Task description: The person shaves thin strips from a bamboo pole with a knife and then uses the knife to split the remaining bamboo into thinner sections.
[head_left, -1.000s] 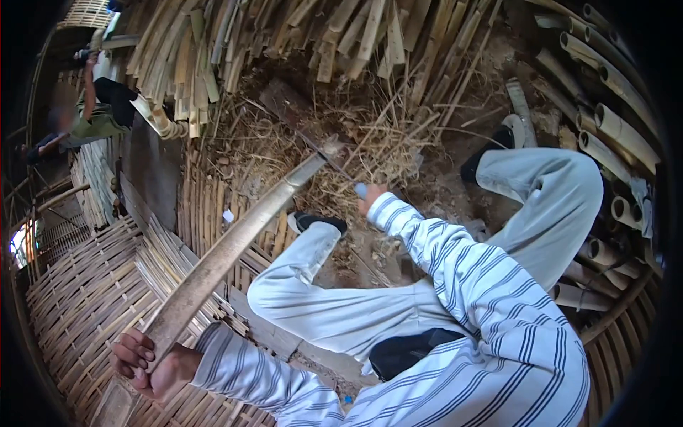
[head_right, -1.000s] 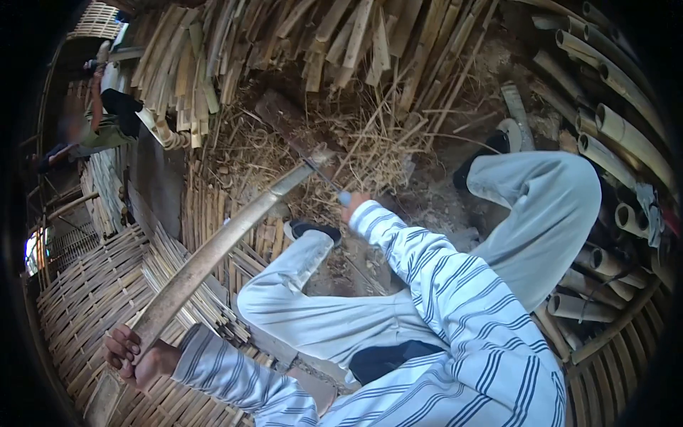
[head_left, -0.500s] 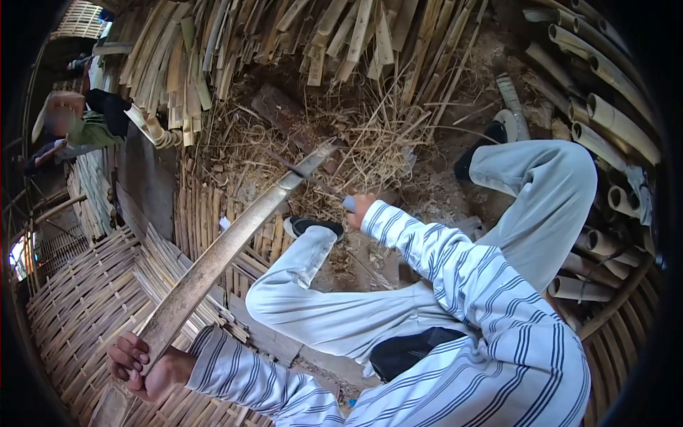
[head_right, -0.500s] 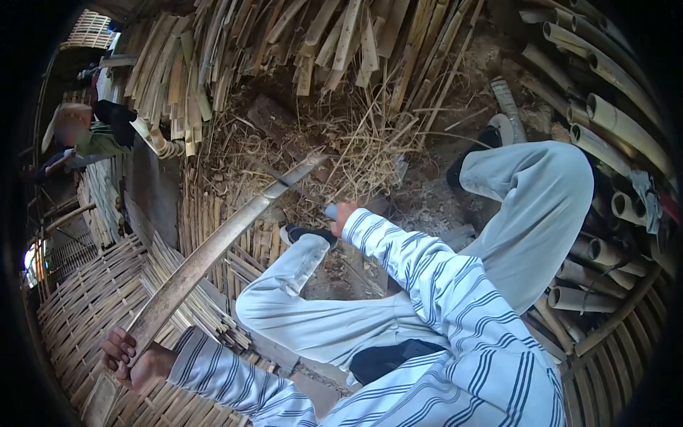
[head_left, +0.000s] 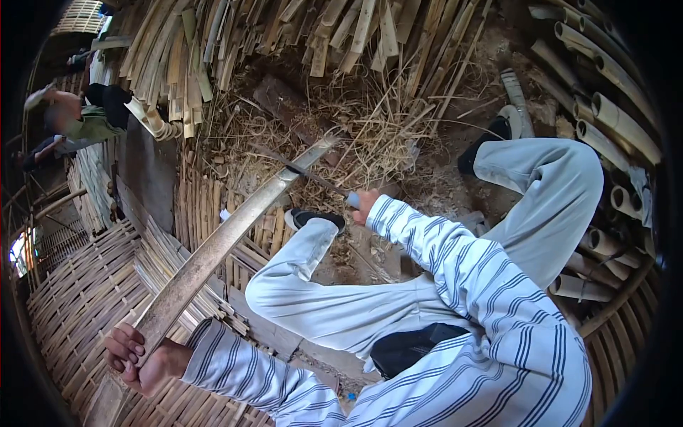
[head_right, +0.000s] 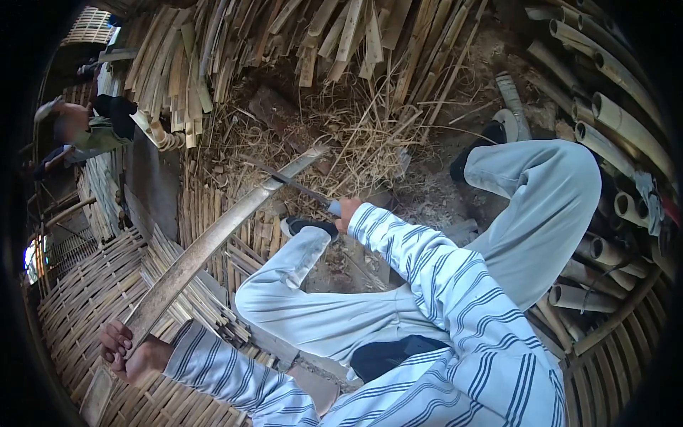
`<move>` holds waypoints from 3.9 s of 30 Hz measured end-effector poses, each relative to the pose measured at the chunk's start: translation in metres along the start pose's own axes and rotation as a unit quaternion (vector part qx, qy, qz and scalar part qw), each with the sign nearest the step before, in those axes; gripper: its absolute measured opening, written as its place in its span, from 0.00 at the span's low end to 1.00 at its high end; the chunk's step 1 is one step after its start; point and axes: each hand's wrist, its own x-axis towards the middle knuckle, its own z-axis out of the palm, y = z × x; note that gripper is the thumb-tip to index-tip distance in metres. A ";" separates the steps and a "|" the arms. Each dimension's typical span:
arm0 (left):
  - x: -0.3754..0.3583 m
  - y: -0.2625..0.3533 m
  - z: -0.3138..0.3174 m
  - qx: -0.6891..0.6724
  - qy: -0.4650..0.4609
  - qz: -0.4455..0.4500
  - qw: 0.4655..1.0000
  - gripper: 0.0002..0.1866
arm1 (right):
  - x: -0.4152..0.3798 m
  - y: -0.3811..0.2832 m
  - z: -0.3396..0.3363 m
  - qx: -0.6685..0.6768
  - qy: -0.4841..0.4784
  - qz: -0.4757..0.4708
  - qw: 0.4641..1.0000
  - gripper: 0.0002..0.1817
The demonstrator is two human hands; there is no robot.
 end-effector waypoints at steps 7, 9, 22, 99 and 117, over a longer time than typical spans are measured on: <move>0.004 0.001 -0.001 0.005 0.008 -0.029 1.000 0.11 | 0.023 0.058 -0.026 -0.062 0.019 0.135 0.989 0.23; 0.001 0.007 -0.006 0.016 0.014 -0.032 0.999 0.10 | 0.021 0.061 -0.027 -0.066 0.000 0.148 0.987 0.24; 0.006 -0.011 -0.020 0.168 0.146 -0.004 0.975 0.11 | 0.009 -0.008 0.003 0.054 0.047 0.030 0.997 0.23; -0.019 0.035 -0.014 -0.113 -0.099 -0.055 0.987 0.10 | 0.002 0.106 -0.016 -0.061 0.023 0.204 0.977 0.27; -0.036 0.052 -0.008 -0.121 -0.092 -0.049 0.987 0.11 | -0.024 0.095 -0.017 -0.093 0.004 0.182 0.979 0.31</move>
